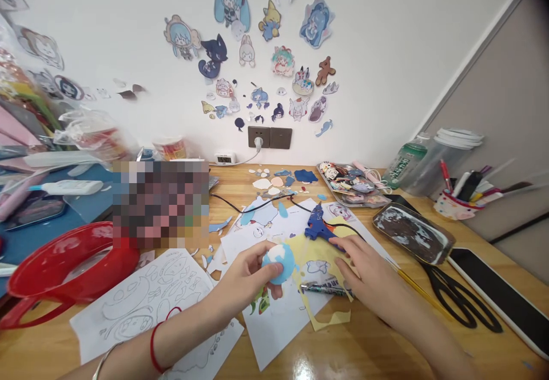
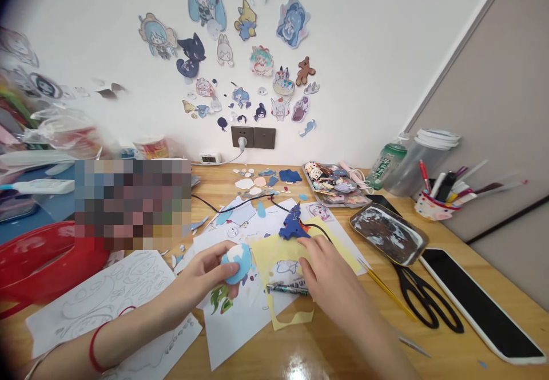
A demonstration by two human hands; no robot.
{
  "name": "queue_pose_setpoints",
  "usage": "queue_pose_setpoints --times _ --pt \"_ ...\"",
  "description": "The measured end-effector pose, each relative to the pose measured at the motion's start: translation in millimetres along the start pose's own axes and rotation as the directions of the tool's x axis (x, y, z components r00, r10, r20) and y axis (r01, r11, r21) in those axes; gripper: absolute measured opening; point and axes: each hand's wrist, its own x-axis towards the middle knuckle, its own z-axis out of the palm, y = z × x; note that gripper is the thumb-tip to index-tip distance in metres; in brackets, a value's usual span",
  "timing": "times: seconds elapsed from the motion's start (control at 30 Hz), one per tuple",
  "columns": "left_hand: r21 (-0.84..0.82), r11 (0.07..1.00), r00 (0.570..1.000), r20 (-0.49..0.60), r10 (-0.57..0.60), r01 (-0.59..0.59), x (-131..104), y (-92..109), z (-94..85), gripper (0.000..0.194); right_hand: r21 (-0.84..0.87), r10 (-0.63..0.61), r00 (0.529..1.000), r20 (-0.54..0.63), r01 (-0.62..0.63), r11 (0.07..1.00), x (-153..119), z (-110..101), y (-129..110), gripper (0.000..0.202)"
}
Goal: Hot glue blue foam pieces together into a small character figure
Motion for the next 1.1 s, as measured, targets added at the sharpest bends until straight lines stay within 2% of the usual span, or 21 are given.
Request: queue_pose_setpoints --times 0.1,0.17,0.23,0.3,0.4,0.47,0.57,0.63,0.73,0.8,0.83,0.9,1.0,1.07,1.1 --pt "-0.035 0.999 0.996 0.089 -0.012 0.015 2 -3 2.5 0.02 -0.208 -0.082 0.99 -0.117 0.056 0.977 13 9 -1 0.035" --pt "-0.035 0.999 0.992 0.12 -0.031 0.035 4 -8 3.0 0.022 -0.368 -0.129 0.983 -0.132 0.073 0.927 26 12 -7 0.039" --pt "-0.013 0.999 0.991 0.123 -0.045 0.047 7 -14 2.2 0.022 -0.511 -0.085 0.991 -0.104 0.02 0.859 42 14 -14 0.043" --pt "0.008 0.999 0.994 0.101 -0.041 0.04 10 -18 0.3 0.021 -0.57 0.043 0.998 -0.047 -0.062 0.82 57 16 -18 0.047" --pt "0.001 1.0 1.0 0.025 -0.011 0.011 12 -20 -4.4 0.022 -0.557 0.146 0.989 0.0 -0.122 0.821 73 23 -15 0.045" --pt "-0.017 0.999 0.998 -0.059 0.026 -0.027 14 -19 -9.1 0.021 -0.544 0.157 0.988 -0.014 -0.139 0.828 75 25 -10 0.037" --pt "-0.113 0.983 0.967 -0.223 0.12 -0.148 18 -20 -17.5 0.015 -0.522 0.141 0.988 -0.063 -0.153 0.839 71 18 -1 0.035" --pt "-0.175 0.959 0.941 -0.295 0.167 -0.225 21 -20 -22.1 0.013 -0.507 0.141 0.984 -0.109 -0.176 0.844 69 8 6 0.038" --pt "-0.144 0.961 0.935 -0.302 0.186 -0.238 23 -21 -23.6 0.011 -0.334 0.129 0.956 -0.264 -0.216 0.917 70 -8 19 0.041" --pt "-0.058 0.975 0.942 -0.276 0.192 -0.216 22 -21 -20.7 0.011 -0.051 0.106 0.913 -0.394 -0.137 0.989 74 -14 27 0.036" --pt "-0.017 0.977 0.944 -0.262 0.201 -0.213 21 -21 -18.6 0.012 0.087 0.099 0.89 -0.445 -0.067 0.994 76 -15 30 0.032" --pt "0.051 0.97 0.943 -0.228 0.242 -0.237 18 -23 -14.4 0.013 0.328 0.112 0.871 -0.479 0.059 0.943 78 -14 34 0.03" --pt "0.104 0.96 0.946 -0.17 0.276 -0.261 15 -31 -10.4 0.013 0.616 0.157 0.906 -0.394 0.133 0.776 76 -12 31 0.042" --pt "0.115 0.968 0.96 -0.145 0.24 -0.225 14 -36 -9.5 0.014 0.707 0.163 0.908 -0.387 0.178 0.684 73 -13 28 0.044" --pt "0.12 0.971 0.965 -0.141 0.223 -0.207 14 -38 -9.3 0.014 0.689 0.164 0.894 -0.416 0.191 0.699 71 -16 28 0.041"
